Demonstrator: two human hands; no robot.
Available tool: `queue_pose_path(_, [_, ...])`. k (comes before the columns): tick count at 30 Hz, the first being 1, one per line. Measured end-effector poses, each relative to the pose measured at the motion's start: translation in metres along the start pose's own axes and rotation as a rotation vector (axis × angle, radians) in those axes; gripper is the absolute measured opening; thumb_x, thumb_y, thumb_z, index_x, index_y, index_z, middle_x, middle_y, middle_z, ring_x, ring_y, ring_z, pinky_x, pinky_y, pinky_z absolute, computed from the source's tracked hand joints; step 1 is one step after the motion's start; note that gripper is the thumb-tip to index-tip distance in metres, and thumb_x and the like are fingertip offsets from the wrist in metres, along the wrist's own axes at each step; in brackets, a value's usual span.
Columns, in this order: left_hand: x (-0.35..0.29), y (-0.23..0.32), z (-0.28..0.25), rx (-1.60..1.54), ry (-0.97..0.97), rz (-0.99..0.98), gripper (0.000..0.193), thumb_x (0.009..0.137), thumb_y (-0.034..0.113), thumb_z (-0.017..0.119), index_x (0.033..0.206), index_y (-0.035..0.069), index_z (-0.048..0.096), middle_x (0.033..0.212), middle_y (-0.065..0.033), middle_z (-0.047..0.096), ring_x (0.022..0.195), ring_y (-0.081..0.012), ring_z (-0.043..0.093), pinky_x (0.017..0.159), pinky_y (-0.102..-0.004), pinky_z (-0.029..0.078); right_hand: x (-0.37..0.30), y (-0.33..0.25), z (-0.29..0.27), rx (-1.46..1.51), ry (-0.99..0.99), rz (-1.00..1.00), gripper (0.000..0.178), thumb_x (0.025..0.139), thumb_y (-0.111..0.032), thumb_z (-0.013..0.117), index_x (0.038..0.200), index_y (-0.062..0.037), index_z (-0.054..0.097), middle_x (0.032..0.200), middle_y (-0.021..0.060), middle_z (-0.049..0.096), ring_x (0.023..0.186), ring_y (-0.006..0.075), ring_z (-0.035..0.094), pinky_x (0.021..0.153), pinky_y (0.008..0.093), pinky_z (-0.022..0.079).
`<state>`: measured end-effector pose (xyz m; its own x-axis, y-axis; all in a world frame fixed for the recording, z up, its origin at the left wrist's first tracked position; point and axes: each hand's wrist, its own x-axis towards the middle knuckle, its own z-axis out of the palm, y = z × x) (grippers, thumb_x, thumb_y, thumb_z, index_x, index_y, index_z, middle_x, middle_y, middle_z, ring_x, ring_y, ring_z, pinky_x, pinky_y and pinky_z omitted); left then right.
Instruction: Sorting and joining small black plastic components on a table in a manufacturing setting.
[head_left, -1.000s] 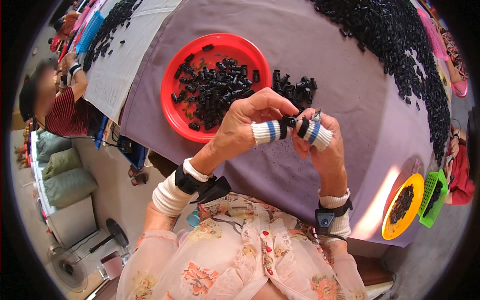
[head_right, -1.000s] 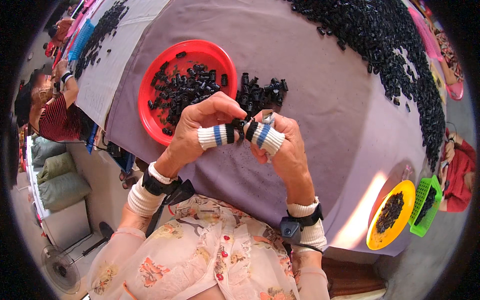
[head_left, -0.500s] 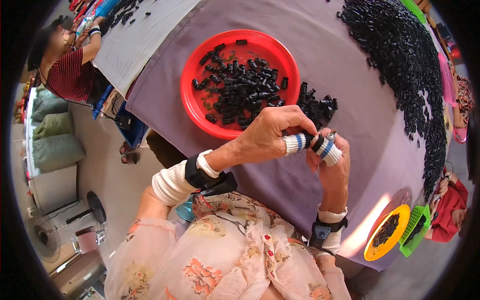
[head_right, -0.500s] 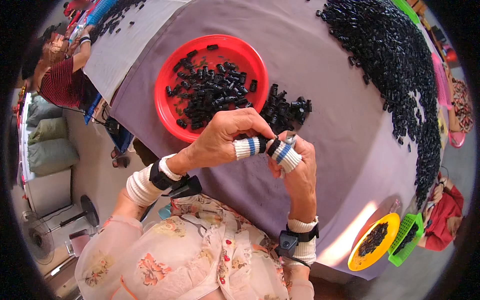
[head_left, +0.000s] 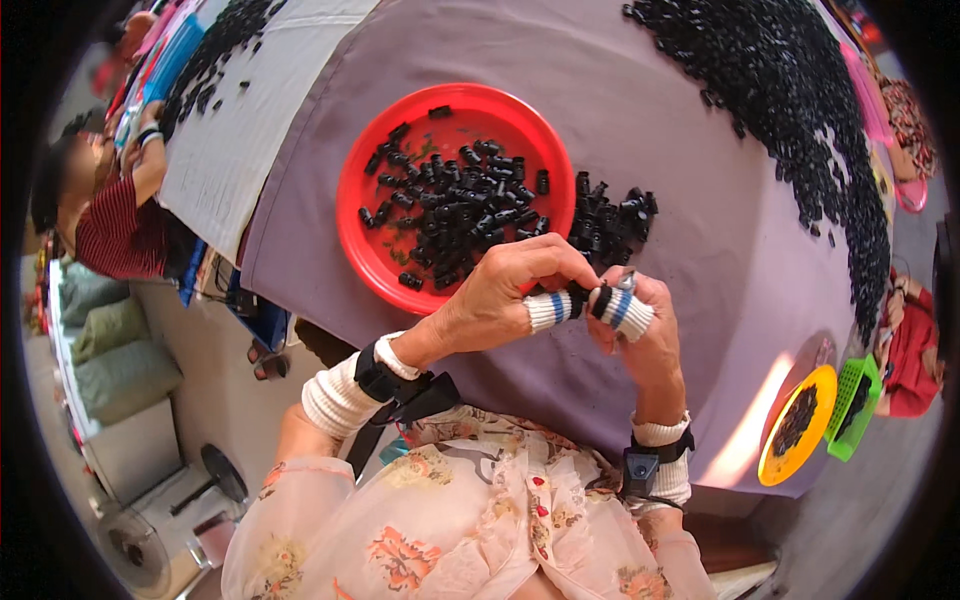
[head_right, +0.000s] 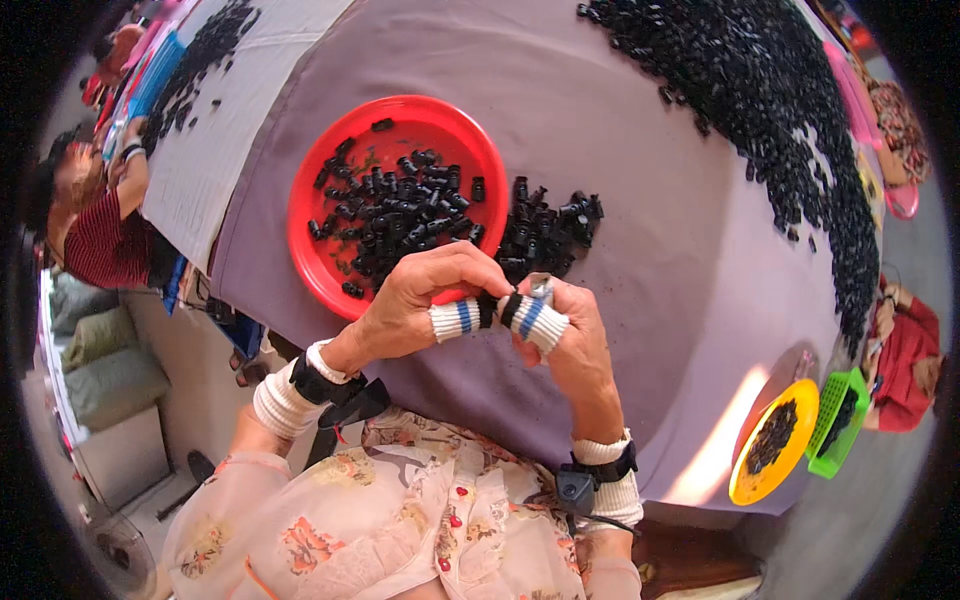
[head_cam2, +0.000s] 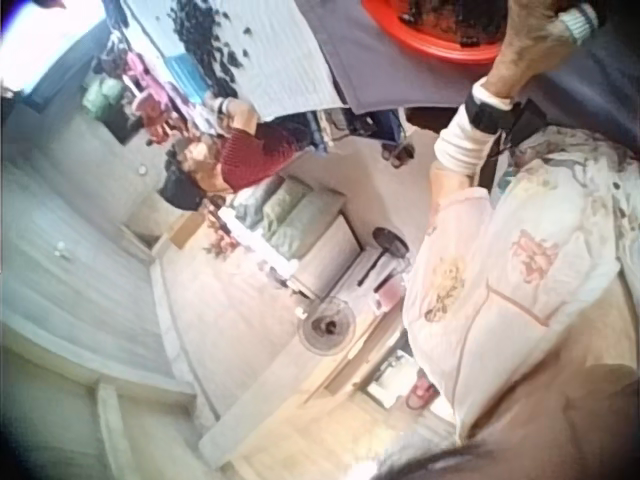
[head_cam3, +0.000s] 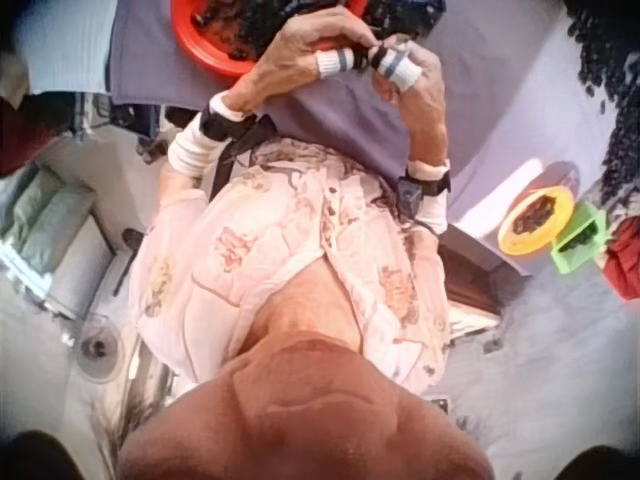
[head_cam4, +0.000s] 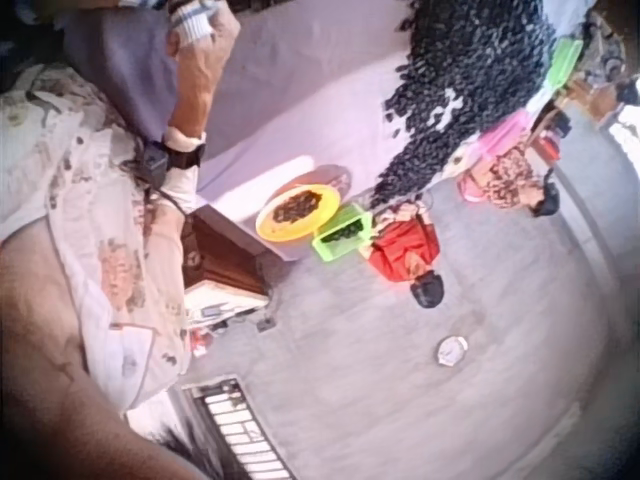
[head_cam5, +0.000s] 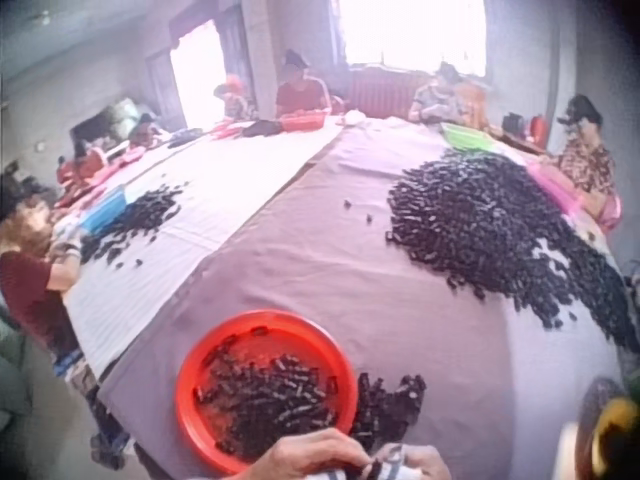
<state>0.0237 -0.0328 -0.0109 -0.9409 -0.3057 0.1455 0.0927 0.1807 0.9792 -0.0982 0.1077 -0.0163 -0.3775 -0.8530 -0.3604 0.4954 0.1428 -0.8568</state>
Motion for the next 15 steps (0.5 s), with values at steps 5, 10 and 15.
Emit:
queue_pose_path(5, [0.001,-0.002,0.003,-0.029,0.0,-0.073,0.022,0.071,-0.003,0.064,0.093,0.002,0.062,0.088,-0.0053,0.06,0.083,-0.0142,0.057,0.073,-0.0255,0.046,-0.001,0.002,-0.004,-0.055,0.003,0.003,0.011,0.081,-0.017,0.056,0.075,-0.008,0.057,0.051,-0.0024,0.047,0.043,0.0041,0.043,0.039,0.0186,0.032])
queue_pose_path(10, [-0.003,0.001,0.011,-0.073,0.016,-0.109,0.026,0.073,-0.008,0.058,0.097,0.0,0.061,0.094,-0.0057,0.058,0.087,-0.013,0.057,0.078,-0.0244,0.047,-0.003,0.002,-0.011,-0.091,-0.014,0.027,0.013,0.081,-0.019,0.057,0.076,-0.0078,0.057,0.052,-0.0021,0.047,0.043,0.0046,0.043,0.039,0.019,0.032])
queue_pose_path(15, [-0.007,0.004,0.019,-0.105,-0.009,-0.133,0.029,0.075,-0.011,0.056,0.102,-0.002,0.058,0.099,-0.0059,0.055,0.092,-0.0128,0.056,0.084,-0.024,0.047,-0.008,0.004,-0.013,-0.012,-0.003,0.035,0.015,0.082,-0.02,0.057,0.073,-0.008,0.056,0.051,-0.0017,0.047,0.042,0.0053,0.043,0.038,0.0195,0.032])
